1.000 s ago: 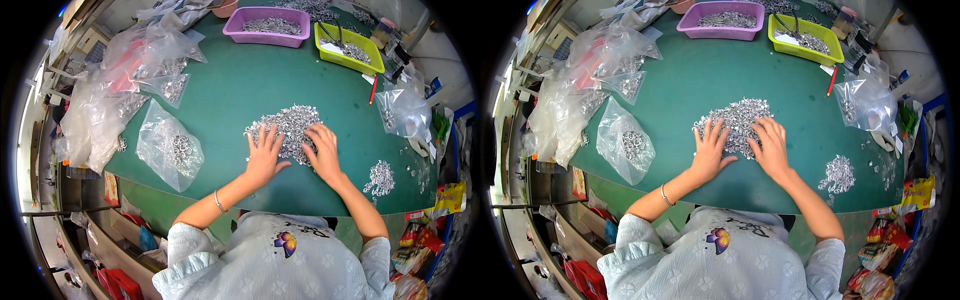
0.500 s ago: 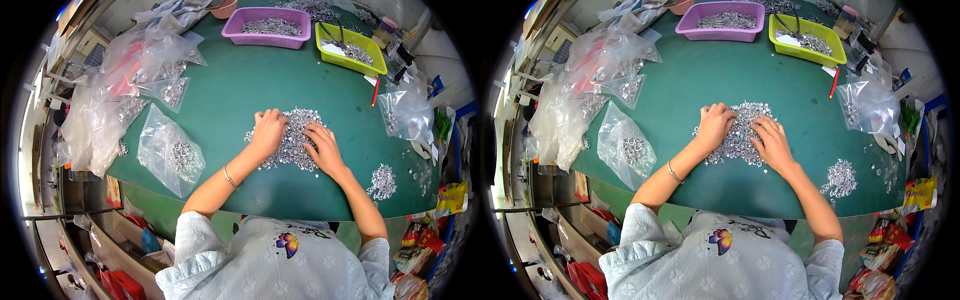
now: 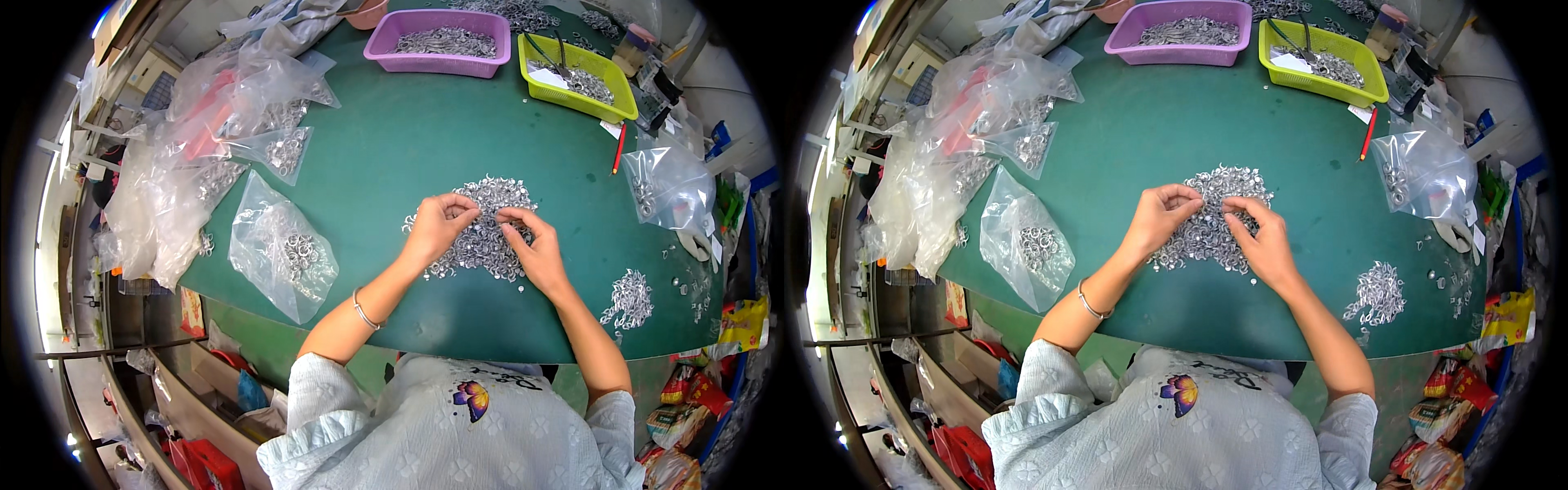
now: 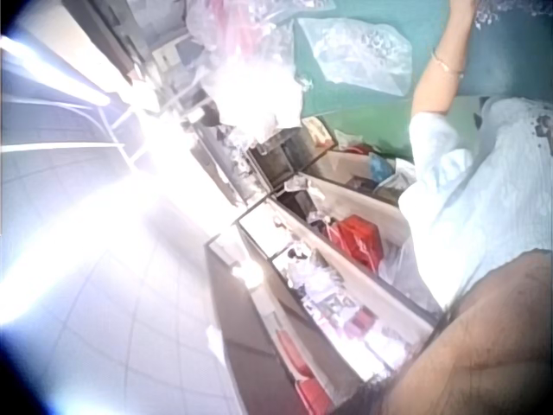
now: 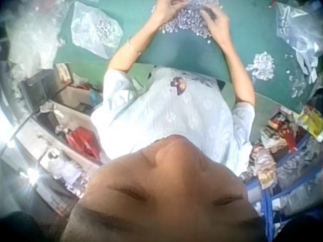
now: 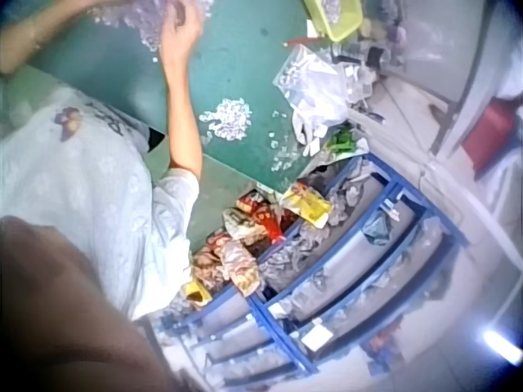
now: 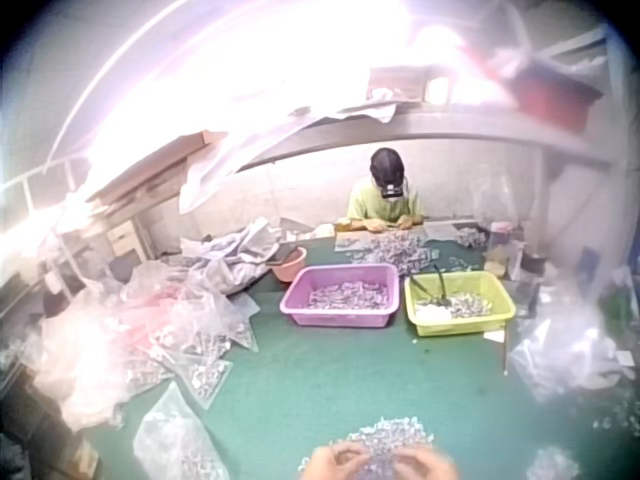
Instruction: The person sorts and assembles small silver metal components, likely washers and hooks, on a green table. They pick up individual pieces, connect them by hand, and place the finished assemblies into a clear plastic bag.
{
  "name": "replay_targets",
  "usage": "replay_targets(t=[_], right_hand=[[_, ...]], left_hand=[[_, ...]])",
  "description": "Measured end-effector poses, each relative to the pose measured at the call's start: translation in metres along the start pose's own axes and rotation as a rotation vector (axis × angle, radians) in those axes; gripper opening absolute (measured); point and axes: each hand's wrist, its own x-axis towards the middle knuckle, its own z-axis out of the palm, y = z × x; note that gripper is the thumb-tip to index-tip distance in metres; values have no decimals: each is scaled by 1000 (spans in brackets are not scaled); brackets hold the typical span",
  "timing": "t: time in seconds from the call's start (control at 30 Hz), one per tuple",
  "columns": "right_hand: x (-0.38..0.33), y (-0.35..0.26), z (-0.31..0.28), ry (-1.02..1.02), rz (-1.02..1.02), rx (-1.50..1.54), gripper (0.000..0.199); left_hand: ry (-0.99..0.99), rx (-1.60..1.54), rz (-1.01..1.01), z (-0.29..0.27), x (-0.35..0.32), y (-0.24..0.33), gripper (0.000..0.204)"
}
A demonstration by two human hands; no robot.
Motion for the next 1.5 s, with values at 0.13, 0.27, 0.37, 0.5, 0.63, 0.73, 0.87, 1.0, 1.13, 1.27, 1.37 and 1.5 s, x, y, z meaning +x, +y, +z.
replay_targets(t=[0.13,0.27,0.37,0.5,0.63,0.73,0.87,1.0,1.13,1.27,1.37,1.5], right_hand=[[0,-2,8,-11,138,152,20],[-9,6,1,3,267,355,17],[-27,11,-15,-7,244,378,16],[-66,1,-73,158,330,-12,15],[-124,38,-168,659,285,-125,15],[-175,68,-249,938,329,-303,18],[-206,64,-283,920,365,-742,13],[-226,69,-315,1070,415,-720,15],[-245,99,-359,1210,424,-526,17],[-256,122,-396,1363,434,-537,20],[-256,128,-409,1389,508,-641,24],[-254,127,-407,1272,485,-948,26]], left_hand=[[44,96,118,7,-12,16,10],[60,137,284,24,-23,21,11],[-17,183,305,34,-33,20,12],[-132,275,408,57,-41,23,16],[-293,323,480,76,-56,20,19],[-307,380,619,92,-61,14,14],[-343,403,620,111,-63,18,14],[-374,442,639,122,-63,16,15],[-394,465,651,131,-63,15,13],[-402,472,635,135,-62,16,14],[-421,474,620,138,-62,16,14],[-436,468,601,144,-61,15,15]])
